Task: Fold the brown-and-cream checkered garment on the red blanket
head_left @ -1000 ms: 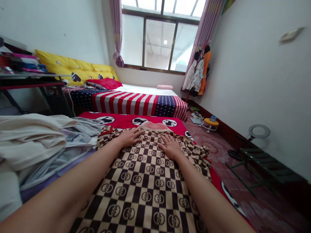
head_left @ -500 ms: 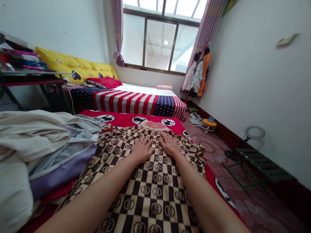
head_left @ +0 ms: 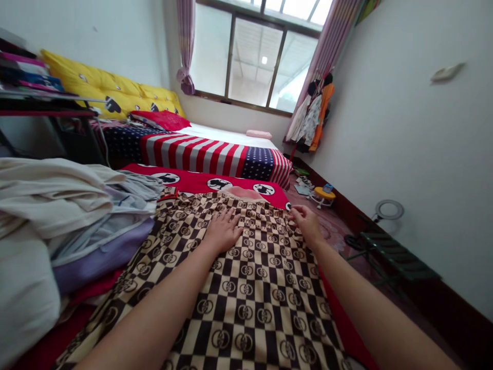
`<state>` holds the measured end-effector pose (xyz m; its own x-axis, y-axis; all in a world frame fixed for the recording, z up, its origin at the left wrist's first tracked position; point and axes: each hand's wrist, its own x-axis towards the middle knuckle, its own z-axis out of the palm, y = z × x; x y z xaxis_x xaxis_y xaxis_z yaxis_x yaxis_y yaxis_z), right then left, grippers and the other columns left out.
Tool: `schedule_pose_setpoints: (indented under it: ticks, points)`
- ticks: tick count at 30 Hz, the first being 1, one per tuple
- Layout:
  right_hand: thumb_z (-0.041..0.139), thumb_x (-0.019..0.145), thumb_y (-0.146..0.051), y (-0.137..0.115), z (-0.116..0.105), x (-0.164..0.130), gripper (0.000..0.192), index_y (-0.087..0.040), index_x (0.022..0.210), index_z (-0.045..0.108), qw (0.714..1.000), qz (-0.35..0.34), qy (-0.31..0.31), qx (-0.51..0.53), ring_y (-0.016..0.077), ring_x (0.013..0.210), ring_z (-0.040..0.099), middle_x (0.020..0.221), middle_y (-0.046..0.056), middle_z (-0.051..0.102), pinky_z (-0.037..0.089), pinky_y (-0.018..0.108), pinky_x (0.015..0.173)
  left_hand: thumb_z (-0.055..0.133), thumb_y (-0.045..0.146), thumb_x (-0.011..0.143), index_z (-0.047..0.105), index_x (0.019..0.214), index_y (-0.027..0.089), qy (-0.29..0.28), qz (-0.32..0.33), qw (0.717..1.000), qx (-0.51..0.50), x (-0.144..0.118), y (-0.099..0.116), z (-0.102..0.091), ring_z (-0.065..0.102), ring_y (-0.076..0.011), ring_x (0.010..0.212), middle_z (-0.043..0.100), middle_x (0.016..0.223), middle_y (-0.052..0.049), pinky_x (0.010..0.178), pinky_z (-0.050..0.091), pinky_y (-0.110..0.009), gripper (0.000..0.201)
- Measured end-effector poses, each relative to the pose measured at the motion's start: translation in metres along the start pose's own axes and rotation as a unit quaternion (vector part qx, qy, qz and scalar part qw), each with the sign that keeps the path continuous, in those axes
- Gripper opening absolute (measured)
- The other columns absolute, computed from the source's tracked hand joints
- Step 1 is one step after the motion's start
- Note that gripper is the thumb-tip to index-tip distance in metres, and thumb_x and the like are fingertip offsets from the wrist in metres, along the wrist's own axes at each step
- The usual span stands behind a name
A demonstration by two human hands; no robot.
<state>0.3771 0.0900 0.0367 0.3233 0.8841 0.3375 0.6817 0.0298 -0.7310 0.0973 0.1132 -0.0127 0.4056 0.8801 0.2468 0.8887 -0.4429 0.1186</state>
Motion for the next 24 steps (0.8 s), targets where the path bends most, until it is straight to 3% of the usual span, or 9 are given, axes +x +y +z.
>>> schedule_pose_setpoints:
  ticks: [3,6,11,15,20,24]
  points:
    - [0.054,0.074,-0.045,0.032,-0.045,-0.017,0.036,-0.014,0.087,0.065,0.995,0.051,0.073,-0.042,0.0244,0.079,0.066,0.085,0.012,0.071,0.051,0.035,0.069,0.024,0.056,0.093,0.037,0.145,0.026,-0.002,-0.004,1.000,-0.008,0.001,0.000,0.001,0.021,-0.0264,0.143,0.026,0.156,-0.006,0.114,0.015,-0.047,0.061]
    - [0.060,0.067,-0.044,0.056,-0.068,-0.038,0.028,-0.016,0.072,0.066,0.992,0.077,0.083,-0.060,0.0267,0.074,0.065,0.073,0.011,0.070,0.050,0.038,0.069,0.023,0.055,0.094,0.038,0.145,0.025,-0.001,-0.003,1.000,-0.017,0.001,0.000,0.002,0.021,-0.0279,0.143,0.025,0.155,-0.007,0.114,0.015,-0.048,0.062]
    - [0.073,0.054,-0.043,0.061,-0.060,-0.056,0.029,-0.019,0.070,0.070,0.997,0.069,0.014,-0.019,0.0239,0.068,0.064,0.070,0.006,0.070,0.050,0.036,0.068,0.022,0.055,0.094,0.038,0.145,0.025,-0.002,-0.003,1.000,-0.024,0.000,0.001,0.000,0.020,-0.0274,0.143,0.026,0.155,-0.007,0.114,0.015,-0.048,0.062]
    - [0.072,0.053,-0.043,0.056,-0.059,-0.058,0.028,-0.019,0.068,0.068,0.997,0.072,0.015,0.030,0.0224,0.074,0.063,0.078,0.006,0.070,0.050,0.033,0.068,0.023,0.055,0.094,0.036,0.146,0.025,-0.010,-0.002,1.000,-0.023,0.000,0.001,-0.002,0.020,-0.0273,0.144,0.025,0.156,-0.007,0.114,0.015,-0.048,0.061]
    - [0.062,0.058,-0.045,0.064,-0.077,-0.071,0.032,-0.017,0.075,0.064,0.985,0.153,0.016,0.083,0.0181,0.065,0.062,0.074,0.007,0.068,0.043,0.025,0.050,0.024,0.055,0.094,0.036,0.146,0.026,-0.010,-0.005,1.000,-0.021,0.000,0.001,-0.002,0.020,-0.0267,0.144,0.025,0.156,-0.006,0.114,0.015,-0.048,0.061]
    - [0.063,0.051,-0.032,0.072,-0.086,-0.082,0.026,-0.017,0.073,0.063,0.973,0.217,-0.002,0.074,0.0124,0.046,0.052,0.053,-0.001,0.059,0.030,0.019,0.040,0.025,0.054,0.094,0.037,0.145,0.026,-0.012,-0.006,1.000,-0.022,0.001,0.001,-0.002,0.020,-0.0270,0.143,0.025,0.156,-0.006,0.114,0.015,-0.048,0.060]
